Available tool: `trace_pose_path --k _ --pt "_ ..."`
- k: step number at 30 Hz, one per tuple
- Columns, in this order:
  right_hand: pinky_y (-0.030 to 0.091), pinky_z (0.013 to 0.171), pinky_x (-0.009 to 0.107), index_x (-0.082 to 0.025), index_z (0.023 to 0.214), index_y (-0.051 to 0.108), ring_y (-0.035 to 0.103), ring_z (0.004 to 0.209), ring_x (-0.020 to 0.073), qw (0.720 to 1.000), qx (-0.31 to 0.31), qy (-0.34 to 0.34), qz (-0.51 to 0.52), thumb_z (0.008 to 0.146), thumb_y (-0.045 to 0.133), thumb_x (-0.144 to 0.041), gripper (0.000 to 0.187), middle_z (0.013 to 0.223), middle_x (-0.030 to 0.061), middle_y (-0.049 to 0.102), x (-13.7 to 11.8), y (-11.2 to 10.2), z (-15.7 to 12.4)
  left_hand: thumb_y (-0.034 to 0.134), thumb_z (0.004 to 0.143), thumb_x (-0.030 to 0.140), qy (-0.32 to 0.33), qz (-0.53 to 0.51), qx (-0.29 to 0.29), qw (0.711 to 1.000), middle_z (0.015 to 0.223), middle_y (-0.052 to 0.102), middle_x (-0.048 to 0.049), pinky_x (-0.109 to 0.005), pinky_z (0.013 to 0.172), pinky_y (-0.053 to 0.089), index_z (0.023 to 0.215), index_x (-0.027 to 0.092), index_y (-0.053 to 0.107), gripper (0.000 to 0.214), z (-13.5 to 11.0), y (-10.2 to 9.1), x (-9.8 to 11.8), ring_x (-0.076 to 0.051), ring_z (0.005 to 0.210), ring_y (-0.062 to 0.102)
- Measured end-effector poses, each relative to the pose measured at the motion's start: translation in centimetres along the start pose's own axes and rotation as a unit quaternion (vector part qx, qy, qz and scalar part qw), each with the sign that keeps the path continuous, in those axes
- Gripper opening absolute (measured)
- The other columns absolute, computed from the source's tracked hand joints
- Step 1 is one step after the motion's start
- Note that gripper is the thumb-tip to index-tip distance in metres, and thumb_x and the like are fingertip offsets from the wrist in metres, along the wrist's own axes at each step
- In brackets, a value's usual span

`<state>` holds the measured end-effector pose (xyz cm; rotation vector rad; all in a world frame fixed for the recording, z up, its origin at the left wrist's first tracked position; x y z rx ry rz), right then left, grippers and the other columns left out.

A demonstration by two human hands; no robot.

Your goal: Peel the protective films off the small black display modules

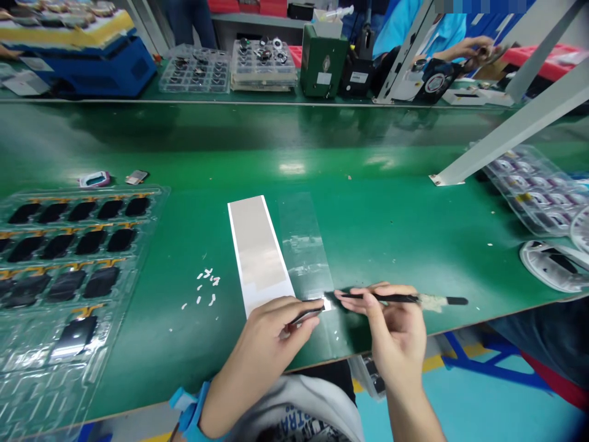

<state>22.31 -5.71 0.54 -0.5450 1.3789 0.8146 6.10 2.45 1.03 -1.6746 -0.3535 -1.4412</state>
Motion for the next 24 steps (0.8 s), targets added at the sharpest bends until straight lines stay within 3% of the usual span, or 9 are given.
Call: trace_pose_path --k 4,10,18,24 --pt "0.068 0.07 0.032 -0.025 0.102 0.053 0.074 0.085 0.017 0.996 -0.023 -0.08 0.041 0.095 0.053 -0.008 0.018 0.09 0.0014 0.065 -2.3 1.8 -0.9 0.059 0.094 0.02 0.025 -0.007 0.006 1.0 0.097 0.076 -0.0031 -0.025 0.076 0.054 0.113 0.025 0.071 0.023 -0.1 -0.1 0.2 -0.017 0.086 0.071" --pt "0.066 0.083 0.038 -0.026 0.105 0.051 0.073 0.097 0.0181 0.988 -0.083 -0.109 0.065 0.095 0.048 -0.003 0.025 0.097 0.0017 0.067 -2.7 4.7 -1.5 0.058 0.094 0.019 0.04 0.026 0.067 0.997 0.071 0.066 -0.0012 -0.022 0.058 0.048 0.107 0.018 0.073 0.02 -0.2 -0.5 0.2 -0.014 0.062 0.062" --pt "0.067 0.081 0.038 -0.026 0.105 0.05 0.073 0.096 0.0188 0.989 -0.04 -0.135 0.055 0.095 0.048 -0.003 0.026 0.094 0.0019 0.068 -3.3 5.4 -1.9 0.047 0.099 0.018 0.054 0.019 0.082 0.995 0.086 0.067 -0.0043 -0.023 0.064 0.048 0.121 0.019 0.066 0.029 -0.4 -0.7 0.5 -0.014 0.07 0.062" --pt "0.066 0.083 0.037 -0.026 0.105 0.051 0.072 0.097 0.0174 0.987 -0.025 -0.146 0.055 0.094 0.048 -0.002 0.026 0.095 0.0014 0.069 -3.1 6.2 -2.2 0.04 0.102 0.017 0.057 0.027 0.056 0.996 0.093 0.061 -0.0039 -0.025 0.073 0.049 0.148 0.025 0.042 0.047 -0.5 -0.6 0.3 -0.016 0.08 0.06"
Point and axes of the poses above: each hand's wrist, its own z-axis towards the middle knuckle, its own y-axis out of the palm, x = y × z, the point moved 3 cm from there along z, towards the middle knuckle
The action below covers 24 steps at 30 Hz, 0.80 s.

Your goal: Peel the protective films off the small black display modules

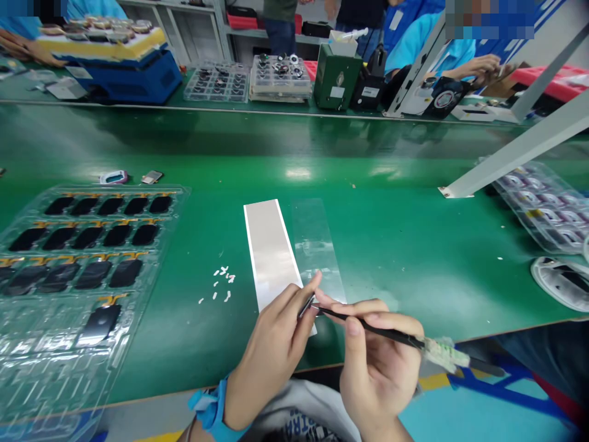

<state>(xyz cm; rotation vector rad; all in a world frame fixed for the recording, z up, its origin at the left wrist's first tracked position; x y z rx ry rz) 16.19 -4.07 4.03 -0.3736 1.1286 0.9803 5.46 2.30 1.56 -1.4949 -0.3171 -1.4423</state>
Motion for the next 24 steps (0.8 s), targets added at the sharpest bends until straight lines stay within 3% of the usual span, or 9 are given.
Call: trace_pose_path --k 7,14,24 --pt "0.065 0.086 0.039 -0.026 0.104 0.051 0.071 0.098 0.017 1.0 0.007 -0.007 -0.009 0.094 0.047 -0.002 0.026 0.094 0.0013 0.068 0.47 0.51 -0.08 0.039 0.103 0.023 -0.015 -0.053 -0.016 0.998 0.101 0.055 -0.004 -0.028 0.081 0.047 0.153 0.031 0.03 0.052 -0.29 -0.19 0.01 -0.018 0.089 0.056" --pt "0.066 0.083 0.04 -0.025 0.103 0.049 0.071 0.096 0.0166 0.999 0.007 -0.023 -0.036 0.094 0.049 -0.003 0.024 0.093 0.0018 0.067 0.63 0.65 -0.1 0.032 0.105 0.024 -0.008 -0.083 -0.013 0.996 0.11 0.056 -0.0061 -0.032 0.088 0.045 0.154 0.033 0.029 0.05 -0.31 -0.3 0.07 -0.02 0.1 0.056" --pt "0.066 0.082 0.039 -0.021 0.104 0.049 0.072 0.095 0.0172 0.998 -0.008 -0.057 -0.026 0.091 0.047 0.004 0.028 0.094 0.0038 0.068 0.66 0.58 0.21 0.032 0.105 0.024 -0.014 -0.076 -0.012 0.997 0.107 0.057 -0.005 -0.03 0.085 0.045 0.154 0.033 0.029 0.05 -0.23 -0.24 -0.05 -0.019 0.096 0.056"
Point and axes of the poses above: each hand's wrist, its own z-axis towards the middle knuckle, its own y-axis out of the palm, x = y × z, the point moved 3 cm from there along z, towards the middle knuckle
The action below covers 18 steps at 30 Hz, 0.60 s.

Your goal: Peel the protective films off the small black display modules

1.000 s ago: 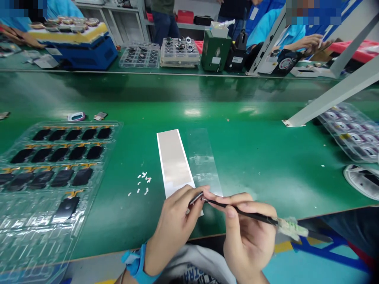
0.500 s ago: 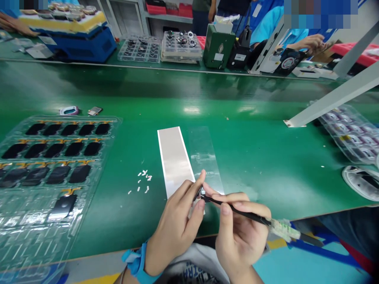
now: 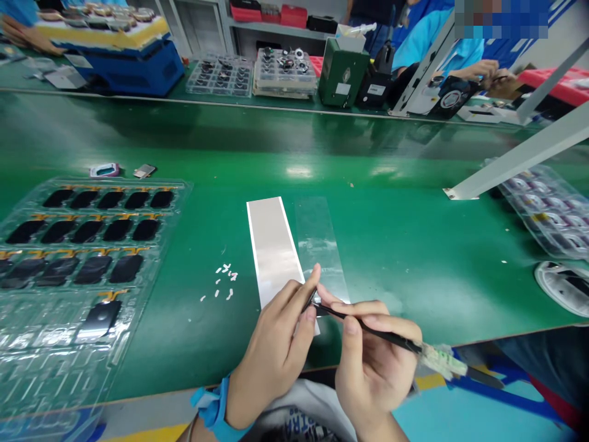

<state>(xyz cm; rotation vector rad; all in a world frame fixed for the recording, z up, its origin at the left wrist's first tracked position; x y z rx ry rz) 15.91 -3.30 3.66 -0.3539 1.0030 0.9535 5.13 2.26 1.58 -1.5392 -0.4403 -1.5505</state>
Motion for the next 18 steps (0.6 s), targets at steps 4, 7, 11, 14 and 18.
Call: trace_pose_path --k 4,7,11,14,18 --pt "0.065 0.085 0.038 -0.02 0.105 0.049 0.071 0.097 0.0168 1.0 -0.005 -0.003 0.003 0.09 0.046 0.006 0.03 0.096 0.0038 0.067 0.04 -0.05 -0.14 0.031 0.105 0.023 -0.006 0.007 0.002 1.0 0.104 0.056 -0.0043 -0.03 0.083 0.045 0.154 0.033 0.03 0.05 -0.05 0.07 0.01 -0.018 0.093 0.056" --pt "0.065 0.086 0.038 -0.02 0.106 0.049 0.071 0.099 0.0167 1.0 -0.008 -0.006 0.003 0.089 0.046 0.008 0.032 0.097 0.004 0.068 0.07 -0.13 -0.23 0.032 0.105 0.023 -0.006 0.01 0.003 1.0 0.1 0.055 -0.0031 -0.029 0.08 0.045 0.154 0.034 0.029 0.05 -0.12 0.07 0.01 -0.017 0.089 0.055" --pt "0.066 0.083 0.038 -0.02 0.106 0.049 0.071 0.099 0.0177 1.0 -0.005 -0.013 0.003 0.089 0.047 0.007 0.032 0.097 0.0051 0.068 0.16 -0.25 -0.28 0.033 0.105 0.022 -0.006 0.006 0.002 1.0 0.1 0.054 -0.0028 -0.028 0.08 0.044 0.154 0.034 0.028 0.051 -0.11 0.07 -0.05 -0.017 0.089 0.054" --pt "0.066 0.084 0.039 -0.02 0.106 0.049 0.071 0.099 0.0183 1.0 -0.012 -0.014 -0.001 0.088 0.047 0.008 0.033 0.097 0.0053 0.068 0.23 -0.27 -0.31 0.033 0.105 0.023 -0.01 0.006 -0.001 1.0 0.099 0.053 -0.0028 -0.029 0.079 0.044 0.154 0.034 0.028 0.051 -0.08 0.05 -0.12 -0.017 0.088 0.054" --pt "0.065 0.087 0.038 -0.019 0.106 0.049 0.071 0.101 0.0181 1.0 -0.025 -0.018 -0.005 0.087 0.046 0.009 0.034 0.098 0.0047 0.068 0.12 -0.36 -0.33 0.033 0.105 0.026 -0.009 0.002 -0.003 1.0 0.101 0.053 -0.0036 -0.031 0.08 0.044 0.155 0.033 0.027 0.051 -0.11 0.01 -0.11 -0.018 0.09 0.054"
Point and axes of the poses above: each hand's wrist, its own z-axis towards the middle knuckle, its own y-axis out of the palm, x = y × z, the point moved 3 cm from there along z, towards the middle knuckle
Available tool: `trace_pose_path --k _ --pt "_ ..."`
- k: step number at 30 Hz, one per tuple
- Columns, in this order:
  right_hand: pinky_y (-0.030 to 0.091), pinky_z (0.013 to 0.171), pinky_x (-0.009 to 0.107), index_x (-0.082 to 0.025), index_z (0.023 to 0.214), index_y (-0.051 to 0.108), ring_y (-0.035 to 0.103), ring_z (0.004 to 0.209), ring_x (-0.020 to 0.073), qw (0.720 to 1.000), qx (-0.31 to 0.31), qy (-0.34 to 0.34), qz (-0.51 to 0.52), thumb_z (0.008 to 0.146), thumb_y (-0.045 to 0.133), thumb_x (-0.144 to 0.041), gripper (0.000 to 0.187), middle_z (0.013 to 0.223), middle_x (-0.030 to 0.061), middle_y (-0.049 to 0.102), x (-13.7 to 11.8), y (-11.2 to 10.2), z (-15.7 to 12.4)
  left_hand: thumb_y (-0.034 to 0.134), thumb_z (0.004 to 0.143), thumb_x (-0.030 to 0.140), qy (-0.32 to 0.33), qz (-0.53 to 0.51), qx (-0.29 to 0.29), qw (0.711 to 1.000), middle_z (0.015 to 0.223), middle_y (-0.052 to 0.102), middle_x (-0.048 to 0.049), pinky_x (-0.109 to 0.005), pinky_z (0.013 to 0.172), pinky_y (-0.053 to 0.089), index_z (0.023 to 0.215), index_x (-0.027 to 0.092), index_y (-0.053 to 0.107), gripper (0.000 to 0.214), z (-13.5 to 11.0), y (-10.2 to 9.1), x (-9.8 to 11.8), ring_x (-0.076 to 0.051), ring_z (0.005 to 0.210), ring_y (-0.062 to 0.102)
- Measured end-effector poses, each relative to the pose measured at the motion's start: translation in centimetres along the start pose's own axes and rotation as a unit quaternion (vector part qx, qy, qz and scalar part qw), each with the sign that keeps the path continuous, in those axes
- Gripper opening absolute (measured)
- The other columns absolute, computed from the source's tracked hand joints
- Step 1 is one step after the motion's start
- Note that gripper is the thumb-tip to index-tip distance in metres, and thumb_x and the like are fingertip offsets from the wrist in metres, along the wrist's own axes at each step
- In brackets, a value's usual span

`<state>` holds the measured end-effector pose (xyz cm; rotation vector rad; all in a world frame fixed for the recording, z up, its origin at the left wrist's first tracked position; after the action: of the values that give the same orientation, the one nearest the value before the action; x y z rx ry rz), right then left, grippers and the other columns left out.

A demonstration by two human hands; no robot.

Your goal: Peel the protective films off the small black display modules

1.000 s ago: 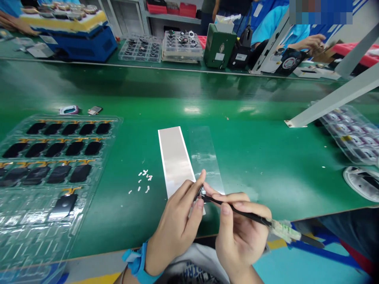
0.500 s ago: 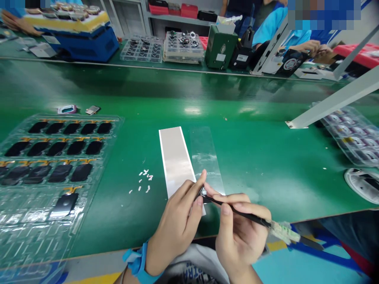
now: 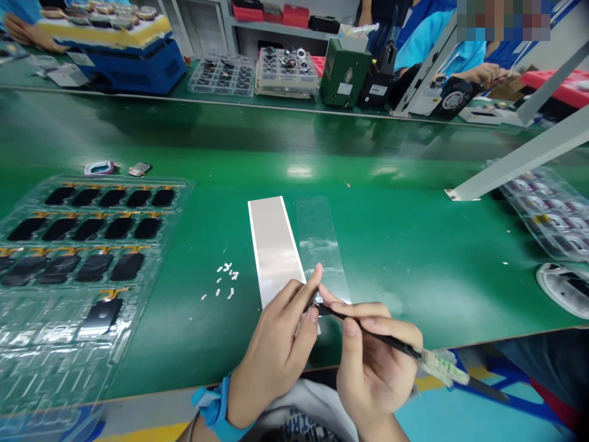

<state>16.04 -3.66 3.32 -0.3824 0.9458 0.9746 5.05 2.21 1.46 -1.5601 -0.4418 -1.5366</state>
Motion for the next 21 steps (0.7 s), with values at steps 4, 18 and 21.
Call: trace_pose_path --k 4,18,21 --pt "0.064 0.09 0.04 -0.02 0.105 0.049 0.071 0.101 0.018 1.0 -0.018 0.009 -0.001 0.087 0.045 0.009 0.034 0.097 0.004 0.068 -0.02 -0.03 0.09 0.032 0.105 0.027 0.005 -0.008 0.0 1.0 0.104 0.053 -0.0042 -0.032 0.082 0.044 0.155 0.033 0.026 0.051 -0.08 0.01 0.12 -0.019 0.093 0.054" --pt "0.066 0.083 0.038 -0.021 0.104 0.05 0.072 0.094 0.018 0.999 0.016 0.036 0.009 0.091 0.047 0.003 0.027 0.094 0.0038 0.069 -0.37 -0.33 0.23 0.037 0.103 0.018 0.017 0.031 0.014 0.999 0.092 0.053 -0.0007 -0.025 0.073 0.046 0.15 0.033 0.038 0.05 -0.01 -0.09 -0.04 -0.014 0.078 0.053" --pt "0.066 0.084 0.04 -0.021 0.104 0.051 0.072 0.095 0.0182 0.999 0.01 0.036 0.008 0.091 0.047 0.004 0.028 0.094 0.0036 0.069 -0.51 -0.25 0.14 0.038 0.101 0.016 0.025 0.052 0.027 0.998 0.086 0.052 0.0004 -0.024 0.068 0.046 0.15 0.031 0.039 0.051 0.0 -0.04 -0.16 -0.013 0.07 0.051"
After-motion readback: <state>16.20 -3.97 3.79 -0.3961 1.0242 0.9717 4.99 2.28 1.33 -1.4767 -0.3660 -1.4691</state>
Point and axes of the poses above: each hand's wrist, its own z-axis towards the middle knuckle, its own y-axis out of the palm, x = y × z, the point moved 3 cm from there along z, towards the middle knuckle
